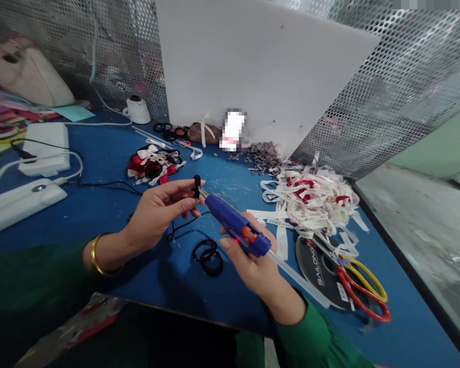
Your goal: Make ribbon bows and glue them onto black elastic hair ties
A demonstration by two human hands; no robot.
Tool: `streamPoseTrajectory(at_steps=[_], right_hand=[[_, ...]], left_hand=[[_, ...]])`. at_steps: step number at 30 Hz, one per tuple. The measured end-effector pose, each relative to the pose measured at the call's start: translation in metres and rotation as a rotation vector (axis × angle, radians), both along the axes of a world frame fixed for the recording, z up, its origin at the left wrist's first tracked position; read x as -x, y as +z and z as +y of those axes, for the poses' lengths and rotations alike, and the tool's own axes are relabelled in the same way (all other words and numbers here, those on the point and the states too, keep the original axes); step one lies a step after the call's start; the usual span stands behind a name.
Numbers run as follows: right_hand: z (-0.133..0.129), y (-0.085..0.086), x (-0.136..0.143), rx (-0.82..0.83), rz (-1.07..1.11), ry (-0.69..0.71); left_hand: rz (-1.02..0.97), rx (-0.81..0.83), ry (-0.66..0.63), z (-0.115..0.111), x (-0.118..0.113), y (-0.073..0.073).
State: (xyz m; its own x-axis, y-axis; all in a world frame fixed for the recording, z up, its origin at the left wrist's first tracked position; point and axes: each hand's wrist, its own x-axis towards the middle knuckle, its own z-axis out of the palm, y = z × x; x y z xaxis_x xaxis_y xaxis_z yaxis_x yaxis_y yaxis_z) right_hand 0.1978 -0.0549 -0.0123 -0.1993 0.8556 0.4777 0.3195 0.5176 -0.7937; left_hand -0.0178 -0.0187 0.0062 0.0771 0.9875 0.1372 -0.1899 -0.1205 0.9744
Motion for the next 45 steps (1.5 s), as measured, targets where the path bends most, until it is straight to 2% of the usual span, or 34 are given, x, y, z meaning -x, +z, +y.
streamPoseTrajectory(at_steps=[5, 11, 17, 20, 24, 29, 36, 45], right_hand=[[0.0, 0.005, 0.003, 0.077, 0.079, 0.025], [0.001, 0.002, 0.001, 0.14, 0.149, 0.07], [0.004, 0.007, 0.001, 0.281, 0.249, 0.164], [0.004, 0.011, 0.002, 0.35, 0.29, 0.158], [0.005, 0.015, 0.004, 0.513, 0.358, 0.147], [0.009, 0.018, 0.004, 0.742, 0.543, 0.241], [0.013, 0.026, 0.005, 1.015, 0.741, 0.278], [0.016, 0.027, 0.003, 1.089, 0.784, 0.296]], left_hand=[[-0.026, -0.004, 0.002, 0.0, -0.001, 0.001], [-0.015, -0.023, 0.002, -0.001, -0.001, 0.002], [-0.025, -0.06, -0.005, -0.001, -0.001, 0.003], [-0.031, -0.087, -0.006, 0.0, -0.001, 0.003], [-0.001, -0.119, 0.001, 0.0, -0.001, 0.003], [0.061, -0.146, 0.002, 0.001, 0.001, 0.001], [0.081, -0.157, -0.012, 0.002, 0.002, 0.001], [0.096, -0.143, 0.007, 0.003, 0.002, 0.001]])
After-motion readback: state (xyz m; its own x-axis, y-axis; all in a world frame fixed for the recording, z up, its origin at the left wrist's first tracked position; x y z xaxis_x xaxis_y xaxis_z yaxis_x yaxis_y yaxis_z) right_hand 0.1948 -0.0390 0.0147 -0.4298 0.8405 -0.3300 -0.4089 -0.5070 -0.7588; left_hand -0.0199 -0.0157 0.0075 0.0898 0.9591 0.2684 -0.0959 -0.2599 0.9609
